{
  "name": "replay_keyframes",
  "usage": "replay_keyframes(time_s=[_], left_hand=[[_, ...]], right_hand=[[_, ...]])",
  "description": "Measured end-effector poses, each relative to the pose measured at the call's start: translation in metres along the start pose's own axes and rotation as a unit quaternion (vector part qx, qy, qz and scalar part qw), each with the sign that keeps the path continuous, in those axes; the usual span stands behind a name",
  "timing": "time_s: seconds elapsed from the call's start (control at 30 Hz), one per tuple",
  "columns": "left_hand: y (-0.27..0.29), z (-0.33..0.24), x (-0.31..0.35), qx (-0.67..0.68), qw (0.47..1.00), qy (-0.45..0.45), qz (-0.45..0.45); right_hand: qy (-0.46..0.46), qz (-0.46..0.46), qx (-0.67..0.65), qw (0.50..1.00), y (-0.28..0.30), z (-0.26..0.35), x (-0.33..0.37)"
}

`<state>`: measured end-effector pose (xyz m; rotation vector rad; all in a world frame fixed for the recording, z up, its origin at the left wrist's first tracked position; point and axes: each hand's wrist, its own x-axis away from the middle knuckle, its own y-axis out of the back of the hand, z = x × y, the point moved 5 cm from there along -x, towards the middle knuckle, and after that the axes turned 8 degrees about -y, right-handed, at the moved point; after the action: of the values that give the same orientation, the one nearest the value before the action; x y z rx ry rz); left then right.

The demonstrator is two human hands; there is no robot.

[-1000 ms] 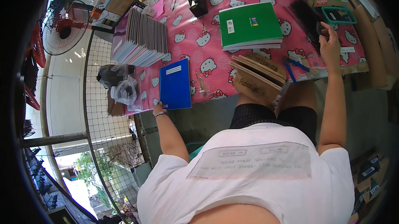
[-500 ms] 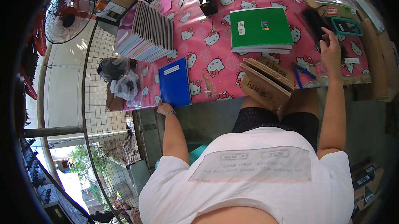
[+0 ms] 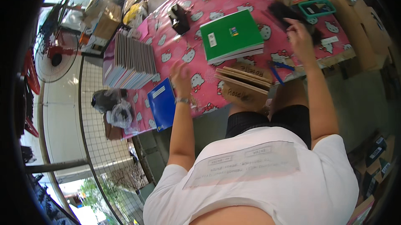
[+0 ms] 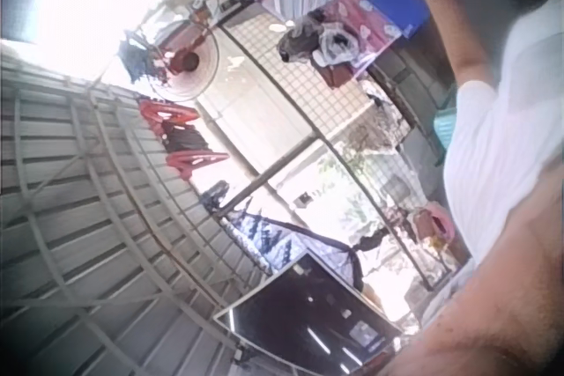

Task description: The person organizes a stack of notebooks on a table and then applies small adhesive labels to individual notebooks taken from a box, placing each labeled notebook into a second stack.

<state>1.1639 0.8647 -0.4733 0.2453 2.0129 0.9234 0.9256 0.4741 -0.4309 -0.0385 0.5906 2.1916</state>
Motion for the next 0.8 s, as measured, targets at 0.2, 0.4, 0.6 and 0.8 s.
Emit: replay_keyframes(time_s=[0.2,0.4,0.6,0.8], left_hand=[[-0.116,-0.101,-0.086,0.032,0.915,-0.233,0.327],[-0.151,-0.105,-0.079,-0.047,0.843,-0.242,0.478],[-0.111,-0.1,-0.111,0.059,0.873,-0.142,0.464],[-0.01,-0.175,-0.177,0.018,0.902,-0.222,0.369]], right_hand=[[0.016,0.026,-0.061,0.998,-0.012,0.053,0.01],[-0.11,-0.024,-0.084,0.99,0.034,-0.007,0.021],[-0.12,-0.01,-0.159,0.98,0.032,-0.036,0.022],[-0.098,0.018,-0.145,0.985,0.031,-0.02,0.025]])
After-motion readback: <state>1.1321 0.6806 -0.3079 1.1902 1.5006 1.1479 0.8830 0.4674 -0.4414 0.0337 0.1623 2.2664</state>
